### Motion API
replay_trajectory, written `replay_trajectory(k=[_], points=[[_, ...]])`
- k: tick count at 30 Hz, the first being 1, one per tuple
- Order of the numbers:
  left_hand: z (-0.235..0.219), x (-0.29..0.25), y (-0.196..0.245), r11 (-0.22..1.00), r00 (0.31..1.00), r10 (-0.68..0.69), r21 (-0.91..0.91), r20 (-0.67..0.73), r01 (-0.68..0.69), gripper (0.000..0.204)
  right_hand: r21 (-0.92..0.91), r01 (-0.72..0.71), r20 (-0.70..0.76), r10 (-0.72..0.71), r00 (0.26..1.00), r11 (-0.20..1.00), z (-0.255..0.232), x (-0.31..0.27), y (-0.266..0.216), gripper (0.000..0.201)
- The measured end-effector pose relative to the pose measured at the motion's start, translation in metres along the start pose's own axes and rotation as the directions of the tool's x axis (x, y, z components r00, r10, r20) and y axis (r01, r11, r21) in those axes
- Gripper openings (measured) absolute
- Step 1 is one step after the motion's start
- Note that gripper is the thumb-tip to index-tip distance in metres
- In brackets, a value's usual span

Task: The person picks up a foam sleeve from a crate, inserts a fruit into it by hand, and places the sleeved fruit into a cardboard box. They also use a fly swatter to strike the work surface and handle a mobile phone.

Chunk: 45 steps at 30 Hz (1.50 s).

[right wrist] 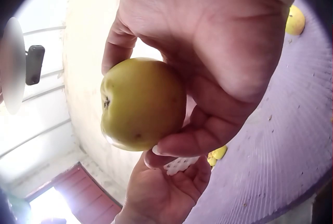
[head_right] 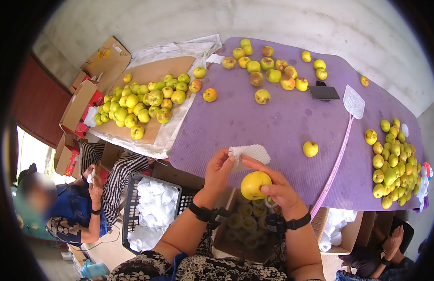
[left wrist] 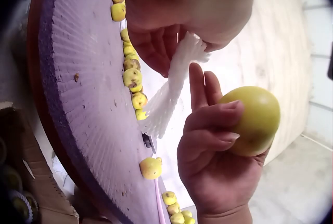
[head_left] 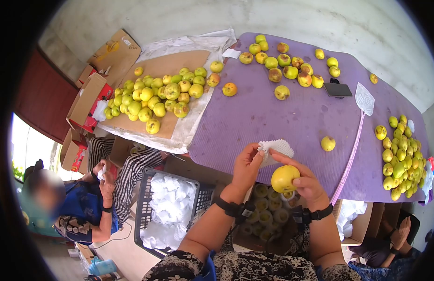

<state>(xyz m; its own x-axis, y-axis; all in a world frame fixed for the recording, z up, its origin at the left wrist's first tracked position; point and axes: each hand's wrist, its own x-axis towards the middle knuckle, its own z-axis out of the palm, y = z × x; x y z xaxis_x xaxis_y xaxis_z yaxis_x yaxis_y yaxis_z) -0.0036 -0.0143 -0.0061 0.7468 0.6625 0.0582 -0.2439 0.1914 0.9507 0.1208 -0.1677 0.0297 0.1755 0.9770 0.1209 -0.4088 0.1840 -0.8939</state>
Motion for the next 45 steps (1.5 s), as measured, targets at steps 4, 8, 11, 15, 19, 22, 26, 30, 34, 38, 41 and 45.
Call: replay_trajectory(k=[4, 8, 11, 15, 19, 22, 26, 30, 34, 38, 41, 45], points=[[0.001, 0.0, -0.003, 0.999, 1.0, 0.031, 0.031, 0.005, -0.031, 0.02, -0.105, 0.025, 0.032, -0.022, 0.999, 0.994, 0.0, 0.002, 0.001, 0.08], [0.004, -0.001, 0.002, 0.992, 0.999, 0.043, 0.116, -0.024, -0.04, 0.02, -0.132, -0.023, -0.03, 0.02, 0.999, 0.991, 0.004, 0.001, 0.0, 0.082], [0.001, 0.0, -0.002, 0.98, 0.997, 0.032, 0.201, -0.07, -0.017, 0.017, -0.1, -0.043, -0.094, 0.033, 0.995, 0.994, 0.0, -0.002, 0.005, 0.083], [-0.002, 0.005, -0.007, 0.977, 0.975, 0.123, 0.196, -0.183, -0.087, 0.015, -0.052, -0.036, -0.125, 0.029, 0.992, 0.998, 0.0, -0.002, 0.003, 0.083], [-0.004, 0.005, -0.008, 0.975, 0.976, 0.124, 0.206, -0.179, -0.086, 0.014, -0.075, -0.029, -0.117, 0.02, 0.993, 0.997, -0.001, -0.003, 0.004, 0.083], [-0.004, 0.004, -0.01, 0.98, 0.984, 0.11, 0.178, -0.14, -0.084, 0.014, -0.093, -0.025, -0.112, 0.015, 0.994, 0.995, -0.002, -0.003, 0.005, 0.082], [0.008, 0.001, -0.003, 0.995, 0.991, 0.073, 0.077, -0.115, -0.064, 0.015, -0.104, -0.015, -0.096, 0.005, 0.995, 0.995, 0.0, -0.003, 0.003, 0.081], [0.003, 0.004, -0.009, 0.981, 0.986, 0.078, 0.185, -0.145, -0.05, 0.018, -0.059, -0.044, -0.11, 0.038, 0.993, 0.997, -0.005, -0.005, 0.009, 0.081], [-0.006, 0.007, -0.008, 0.945, 0.965, 0.147, 0.318, -0.216, -0.073, 0.017, -0.006, -0.061, -0.144, 0.059, 0.988, 0.998, -0.006, -0.007, 0.008, 0.08], [-0.002, 0.006, 0.004, 0.91, 0.95, 0.214, 0.399, -0.226, -0.11, 0.015, 0.022, -0.046, -0.143, 0.049, 0.988, 0.999, 0.002, -0.002, 0.002, 0.079], [-0.005, 0.008, -0.001, 0.888, 0.928, 0.246, 0.45, -0.279, -0.1, 0.015, 0.111, -0.027, -0.155, 0.045, 0.987, 0.993, -0.002, -0.001, 0.009, 0.076], [-0.007, 0.009, -0.001, 0.852, 0.891, 0.314, 0.511, -0.328, -0.112, 0.013, 0.294, 0.076, -0.096, -0.049, 0.994, 0.953, -0.002, 0.0, 0.006, 0.07]])
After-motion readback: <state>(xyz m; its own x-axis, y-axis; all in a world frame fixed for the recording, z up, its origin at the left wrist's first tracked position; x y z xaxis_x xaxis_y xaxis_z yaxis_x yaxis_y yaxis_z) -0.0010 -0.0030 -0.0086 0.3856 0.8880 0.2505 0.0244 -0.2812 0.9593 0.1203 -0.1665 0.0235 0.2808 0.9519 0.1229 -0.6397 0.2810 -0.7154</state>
